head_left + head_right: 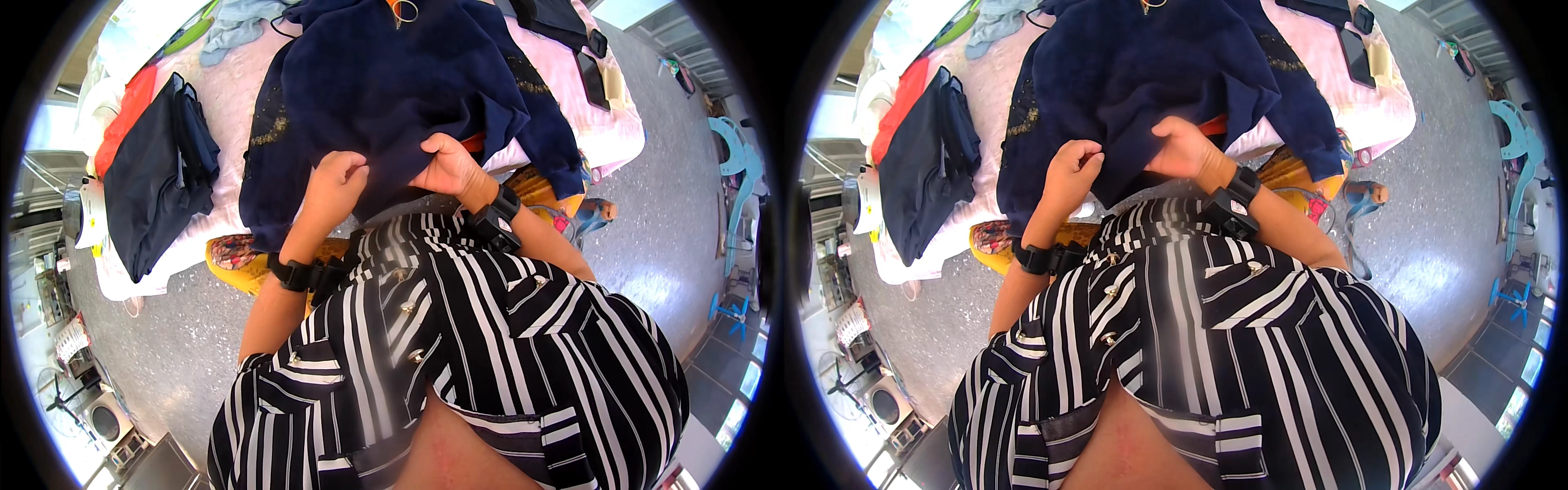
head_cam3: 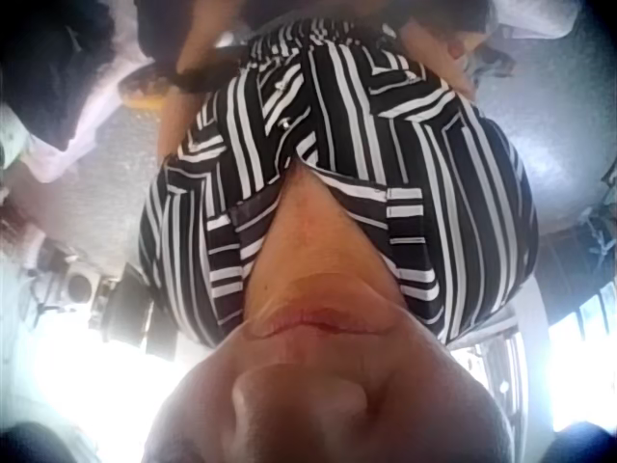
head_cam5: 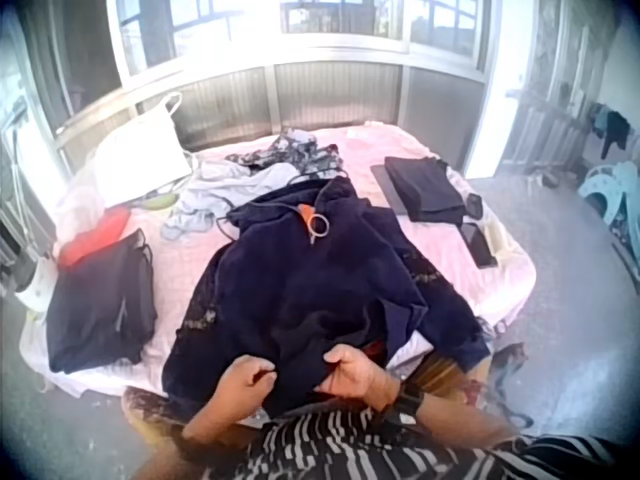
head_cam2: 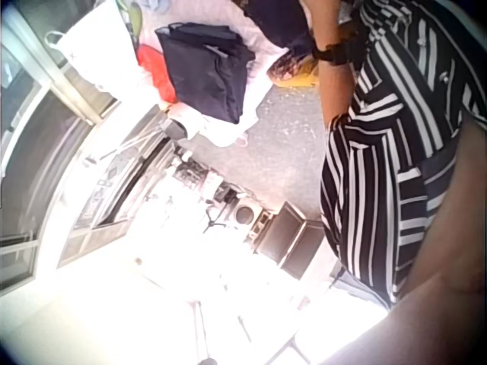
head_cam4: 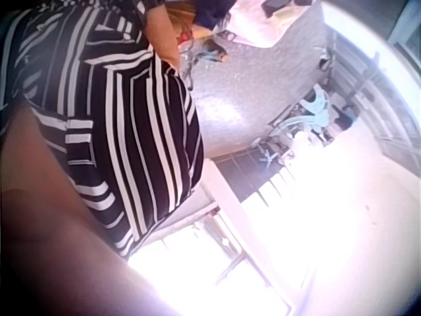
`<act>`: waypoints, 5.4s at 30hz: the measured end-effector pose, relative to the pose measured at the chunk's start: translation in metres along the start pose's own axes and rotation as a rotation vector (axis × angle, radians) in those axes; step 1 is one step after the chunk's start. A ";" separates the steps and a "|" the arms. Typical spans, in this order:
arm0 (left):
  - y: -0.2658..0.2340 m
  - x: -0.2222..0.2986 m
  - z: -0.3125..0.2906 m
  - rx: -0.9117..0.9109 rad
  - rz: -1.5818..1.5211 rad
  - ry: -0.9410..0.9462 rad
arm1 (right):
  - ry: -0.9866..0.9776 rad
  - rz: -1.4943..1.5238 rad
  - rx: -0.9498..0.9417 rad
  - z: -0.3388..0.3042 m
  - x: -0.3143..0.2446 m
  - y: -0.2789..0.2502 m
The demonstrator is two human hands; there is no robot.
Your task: The person handles a navy blue hoodie on a bed, spreading it out, stretching the fabric of the sleeves and body, and checking the zipper and hood by hand.
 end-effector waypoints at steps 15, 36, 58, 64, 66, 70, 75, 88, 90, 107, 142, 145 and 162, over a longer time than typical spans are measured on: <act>-0.003 0.033 0.005 0.097 0.217 0.268 | -0.036 0.112 -0.116 -0.004 -0.001 0.011; -0.006 0.017 0.008 -0.067 -0.263 -0.087 | -0.009 0.017 -0.113 -0.005 -0.004 0.010; -0.002 0.037 0.015 -0.018 -0.098 0.037 | 0.003 -0.103 -0.070 -0.007 -0.011 0.017; 0.001 0.039 0.016 -0.042 -0.018 0.057 | 0.001 -0.151 0.007 -0.009 -0.011 0.010; 0.000 0.040 0.015 -0.032 0.019 0.097 | 0.004 -0.161 0.022 -0.009 -0.011 0.009; 0.001 0.033 0.014 -0.135 -0.193 -0.068 | -0.001 -0.168 0.001 -0.010 -0.011 0.010; -0.001 0.017 0.012 -0.096 -0.661 -0.224 | -0.015 -0.100 0.005 -0.009 -0.012 0.015; -0.006 0.035 0.012 -0.020 -0.156 -0.064 | -0.014 -0.157 0.000 -0.007 -0.012 0.012; -0.006 0.035 0.012 -0.026 -0.156 -0.075 | -0.006 -0.160 -0.008 -0.008 -0.012 0.011; -0.005 0.040 0.014 -0.035 0.089 0.124 | -0.002 -0.196 0.017 -0.009 -0.009 0.012; -0.013 0.020 0.008 0.030 -0.031 0.011 | -0.013 -0.120 -0.013 -0.007 -0.010 0.014; -0.006 0.022 0.006 0.048 -0.018 0.068 | 0.002 -0.117 -0.006 -0.006 -0.009 0.011; -0.012 0.026 0.006 0.141 0.401 0.309 | -0.005 -0.087 -0.015 -0.001 -0.008 0.019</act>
Point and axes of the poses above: each hand's wrist, its own z-axis towards the middle knuckle, its own y-axis out of the palm, x = y × z, the point moved 2 cm from there along z, towards the middle knuckle, and after that the axes turned 4 degrees about -x, right-handed, at the moved point
